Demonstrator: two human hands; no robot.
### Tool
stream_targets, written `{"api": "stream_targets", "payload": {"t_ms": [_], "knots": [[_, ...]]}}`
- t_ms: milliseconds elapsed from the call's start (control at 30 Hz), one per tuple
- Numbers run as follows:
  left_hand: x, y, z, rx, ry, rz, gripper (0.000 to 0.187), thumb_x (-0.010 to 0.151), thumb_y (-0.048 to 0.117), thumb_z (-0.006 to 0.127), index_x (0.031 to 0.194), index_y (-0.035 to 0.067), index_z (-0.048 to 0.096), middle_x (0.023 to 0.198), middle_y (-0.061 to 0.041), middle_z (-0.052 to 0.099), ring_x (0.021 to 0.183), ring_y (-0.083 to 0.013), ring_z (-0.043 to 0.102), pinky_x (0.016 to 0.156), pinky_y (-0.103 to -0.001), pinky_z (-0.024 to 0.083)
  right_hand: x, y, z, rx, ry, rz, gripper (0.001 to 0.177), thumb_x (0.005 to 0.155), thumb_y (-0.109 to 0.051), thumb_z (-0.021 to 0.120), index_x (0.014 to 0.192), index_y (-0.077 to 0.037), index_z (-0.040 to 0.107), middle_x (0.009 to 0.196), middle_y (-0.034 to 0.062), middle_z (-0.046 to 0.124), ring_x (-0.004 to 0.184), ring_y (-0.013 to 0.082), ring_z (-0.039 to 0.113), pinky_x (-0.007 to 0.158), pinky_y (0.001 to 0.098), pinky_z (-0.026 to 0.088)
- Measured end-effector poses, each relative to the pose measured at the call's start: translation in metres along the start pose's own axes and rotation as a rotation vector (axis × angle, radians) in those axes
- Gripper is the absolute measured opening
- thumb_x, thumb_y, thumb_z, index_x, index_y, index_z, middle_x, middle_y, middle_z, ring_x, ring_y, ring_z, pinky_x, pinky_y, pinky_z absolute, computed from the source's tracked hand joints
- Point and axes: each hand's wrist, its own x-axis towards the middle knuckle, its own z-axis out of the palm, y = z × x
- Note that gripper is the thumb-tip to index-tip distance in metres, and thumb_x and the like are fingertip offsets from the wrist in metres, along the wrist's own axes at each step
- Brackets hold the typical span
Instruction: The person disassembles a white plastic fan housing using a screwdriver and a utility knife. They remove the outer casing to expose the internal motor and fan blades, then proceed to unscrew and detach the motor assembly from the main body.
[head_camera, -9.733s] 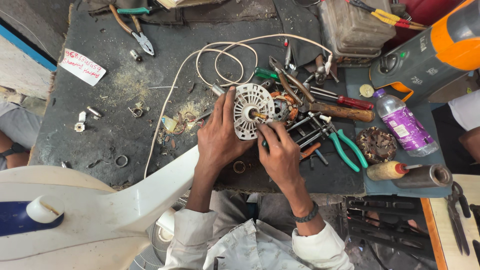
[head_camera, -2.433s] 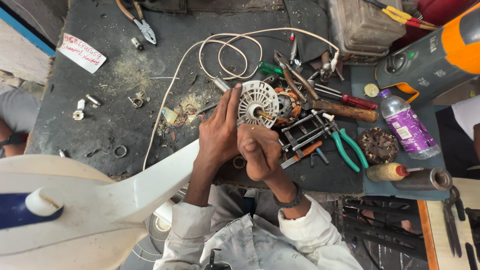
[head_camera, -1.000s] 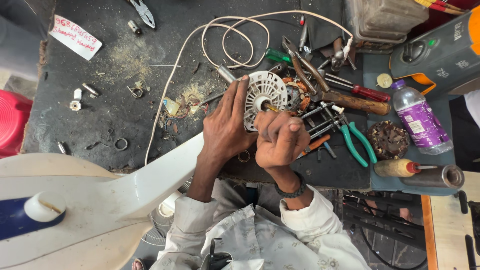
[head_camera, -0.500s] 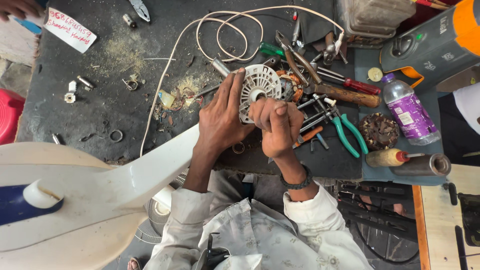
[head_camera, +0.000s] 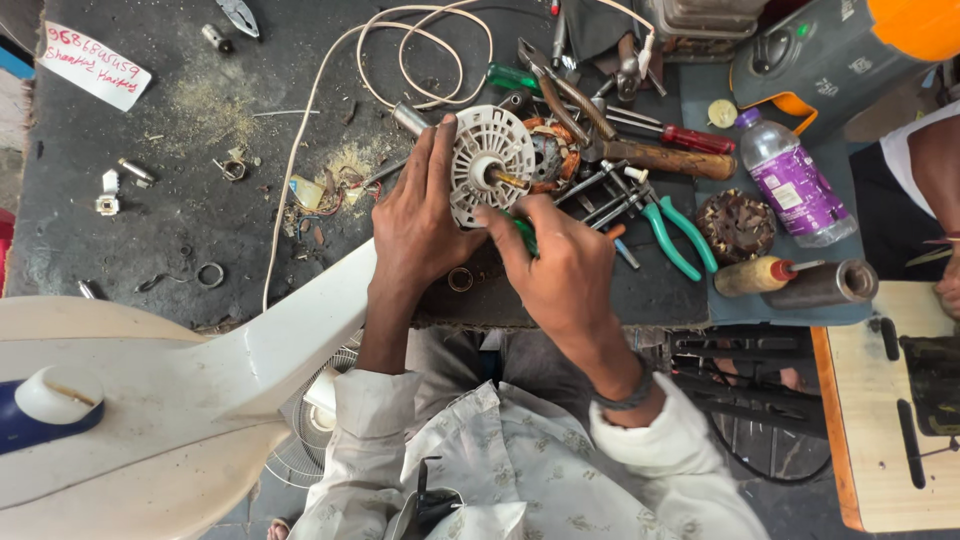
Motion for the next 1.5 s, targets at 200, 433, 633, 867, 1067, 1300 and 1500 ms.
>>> {"api": "stream_targets", "payload": {"t_ms": [200,433,633,867,1067,1300,1500], "knots": [[-0.002,-0.003,0.004,0.007,0.027,0.025,0.121,0.062,0.037,0.097,0.16,0.008,0.031,0.149,-0.021,0.053,0.13,-0.0358,0.064,0.096,-0.04,0.06,0.013,-0.001,-0.018,-0.001,-0.228,-0.099,0.028,0.099,-0.025,0.074,0.1,0.003,0.073,0.075,0.0192,0.071,0.061,0.0338,0.07,0.053,0.0419,0.053],[-0.003,-0.006,0.007,-0.005,0.027,0.032,0.122,0.064,0.043,0.098,0.159,0.006,0.031,0.148,-0.023,0.053,0.131,-0.037,0.061,0.096,-0.041,0.059,0.039,0.0,-0.037,-0.187,-0.594,-0.051,0.031,0.098,-0.027,0.067,0.094,0.003,0.074,0.063,0.0236,0.066,0.058,0.0427,0.068,0.055,0.051,0.053],[-0.004,-0.005,0.008,-0.017,0.054,0.046,0.116,0.073,0.043,0.097,0.16,0.006,0.031,0.15,-0.02,0.052,0.135,-0.0366,0.06,0.099,-0.04,0.058,0.056,-0.007,-0.031,-0.143,-0.749,0.238,0.033,0.098,-0.025,0.064,0.086,0.004,0.073,0.054,0.0251,0.063,0.052,0.0397,0.068,0.06,0.0513,0.053],[-0.001,-0.006,0.011,0.017,0.058,0.041,0.116,0.066,0.039,0.095,0.157,0.005,0.032,0.148,-0.023,0.053,0.126,-0.038,0.065,0.09,-0.041,0.061,0.07,-0.025,-0.017,-0.181,-0.838,0.271,0.039,0.097,-0.022,0.063,0.073,0.009,0.069,0.055,0.0246,0.063,0.05,0.0379,0.068,0.056,0.0494,0.054],[-0.003,-0.011,0.014,0.002,0.071,0.043,0.113,0.071,0.034,0.095,0.16,0.006,0.03,0.151,-0.023,0.052,0.122,-0.0358,0.07,0.09,-0.037,0.063,0.073,-0.032,-0.013,-0.199,-0.867,0.319,0.038,0.097,-0.02,0.062,0.074,0.01,0.067,0.057,0.0266,0.064,0.053,0.0414,0.07,0.053,0.0498,0.056],[-0.004,-0.008,0.012,-0.049,0.031,0.037,0.122,0.061,0.038,0.099,0.159,0.008,0.031,0.151,-0.027,0.05,0.122,-0.0405,0.069,0.087,-0.041,0.063,0.073,-0.012,-0.015,-0.333,-1.084,0.07,0.024,0.094,-0.005,0.055,0.079,0.006,0.071,0.056,0.0219,0.065,0.052,0.0318,0.074,0.044,0.0428,0.059],[-0.002,-0.007,0.008,-0.04,0.036,0.066,0.119,0.067,0.039,0.099,0.16,0.01,0.032,0.153,-0.027,0.046,0.125,-0.041,0.067,0.092,-0.042,0.062,0.071,-0.004,-0.019,-0.534,-1.019,-0.393,0.013,0.076,0.0,0.064,0.085,0.009,0.068,0.057,0.0213,0.067,0.054,0.0308,0.074,0.045,0.0393,0.058]]}}
